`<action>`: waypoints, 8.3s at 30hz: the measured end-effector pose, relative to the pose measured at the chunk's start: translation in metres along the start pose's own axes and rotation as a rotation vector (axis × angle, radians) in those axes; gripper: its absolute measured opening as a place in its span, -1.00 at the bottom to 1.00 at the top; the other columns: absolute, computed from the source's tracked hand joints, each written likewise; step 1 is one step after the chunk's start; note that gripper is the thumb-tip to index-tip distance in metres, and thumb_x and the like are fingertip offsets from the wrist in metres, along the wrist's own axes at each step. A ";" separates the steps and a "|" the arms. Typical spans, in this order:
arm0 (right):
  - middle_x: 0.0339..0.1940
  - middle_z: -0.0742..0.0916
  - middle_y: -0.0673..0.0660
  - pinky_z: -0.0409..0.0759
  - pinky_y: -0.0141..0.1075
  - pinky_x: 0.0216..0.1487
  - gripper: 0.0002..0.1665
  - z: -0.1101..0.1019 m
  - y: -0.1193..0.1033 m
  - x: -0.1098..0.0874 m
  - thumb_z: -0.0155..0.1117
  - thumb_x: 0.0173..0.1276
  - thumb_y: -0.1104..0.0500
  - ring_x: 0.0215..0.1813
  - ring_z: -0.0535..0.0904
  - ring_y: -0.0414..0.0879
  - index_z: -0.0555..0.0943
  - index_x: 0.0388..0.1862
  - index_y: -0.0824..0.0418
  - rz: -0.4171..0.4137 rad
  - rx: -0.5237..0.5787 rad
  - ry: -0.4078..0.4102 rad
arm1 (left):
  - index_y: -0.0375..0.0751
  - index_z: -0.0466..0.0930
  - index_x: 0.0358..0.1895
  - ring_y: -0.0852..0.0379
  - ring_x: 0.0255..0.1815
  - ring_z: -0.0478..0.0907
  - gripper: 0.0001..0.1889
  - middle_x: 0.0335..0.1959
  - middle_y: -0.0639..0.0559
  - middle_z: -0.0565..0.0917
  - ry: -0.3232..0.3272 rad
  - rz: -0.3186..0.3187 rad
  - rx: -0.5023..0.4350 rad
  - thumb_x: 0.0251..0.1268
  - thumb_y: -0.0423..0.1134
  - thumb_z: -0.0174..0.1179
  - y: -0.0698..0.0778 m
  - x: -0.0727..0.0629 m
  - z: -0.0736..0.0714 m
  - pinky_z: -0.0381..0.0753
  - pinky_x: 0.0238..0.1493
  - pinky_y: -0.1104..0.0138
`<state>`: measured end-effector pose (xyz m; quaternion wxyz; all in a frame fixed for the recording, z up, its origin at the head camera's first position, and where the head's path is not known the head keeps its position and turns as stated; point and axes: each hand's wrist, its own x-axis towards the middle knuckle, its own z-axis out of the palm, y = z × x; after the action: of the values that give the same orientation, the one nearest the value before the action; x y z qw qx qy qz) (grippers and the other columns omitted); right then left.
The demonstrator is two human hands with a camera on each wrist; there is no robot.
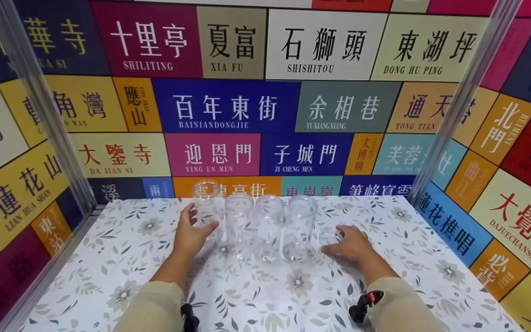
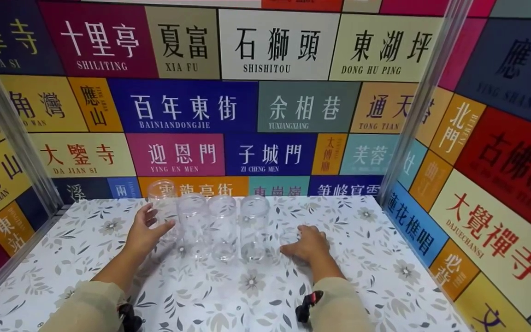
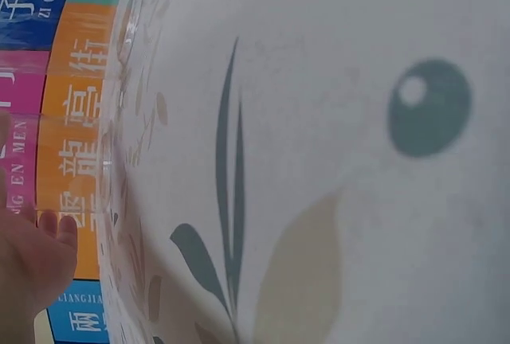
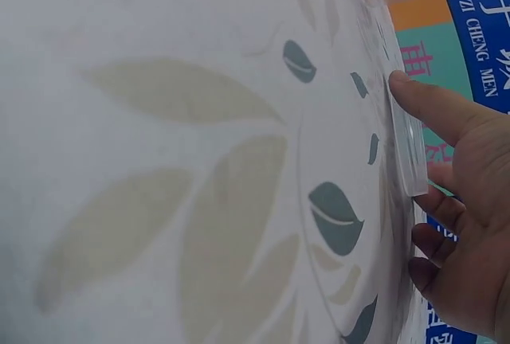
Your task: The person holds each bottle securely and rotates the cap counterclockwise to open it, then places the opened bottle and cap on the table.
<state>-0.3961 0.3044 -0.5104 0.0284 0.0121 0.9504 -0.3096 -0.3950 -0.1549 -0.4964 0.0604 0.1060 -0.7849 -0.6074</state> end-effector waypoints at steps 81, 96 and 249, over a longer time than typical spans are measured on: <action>0.60 0.52 -0.04 0.56 -0.43 0.41 -0.35 -0.023 -0.151 -0.116 0.36 0.58 -0.03 0.55 0.45 -0.16 0.47 0.59 -0.06 -0.510 0.575 0.263 | -0.02 0.30 0.60 -0.17 0.64 0.36 -0.05 0.56 -0.08 0.48 -0.119 0.302 -0.030 0.19 0.06 0.60 0.039 -0.121 0.042 0.33 0.68 -0.16; 0.54 0.58 -0.05 0.64 -0.33 0.30 -0.21 -0.019 -0.173 -0.134 0.54 0.39 0.07 0.44 0.52 -0.09 0.50 0.57 -0.02 -0.594 0.532 0.246 | 0.14 0.40 0.57 0.01 0.53 0.44 -0.03 0.48 0.12 0.52 -0.135 0.517 0.062 0.03 0.06 0.68 0.056 -0.142 0.053 0.42 0.61 -0.10; 0.55 0.59 -0.13 0.63 -0.28 0.13 -0.03 -0.026 -0.170 -0.156 0.43 0.11 0.36 0.50 0.46 -0.18 0.54 0.55 -0.17 -0.745 0.347 0.172 | 0.23 0.40 0.57 -0.02 0.53 0.39 -0.07 0.52 0.16 0.46 -0.227 0.512 0.137 0.08 0.01 0.65 0.050 -0.164 0.053 0.45 0.55 -0.19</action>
<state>-0.2481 0.1815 -0.3799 -0.1676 -0.3021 0.8223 -0.4522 -0.2527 -0.0538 -0.4560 0.1162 -0.1605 -0.8271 -0.5259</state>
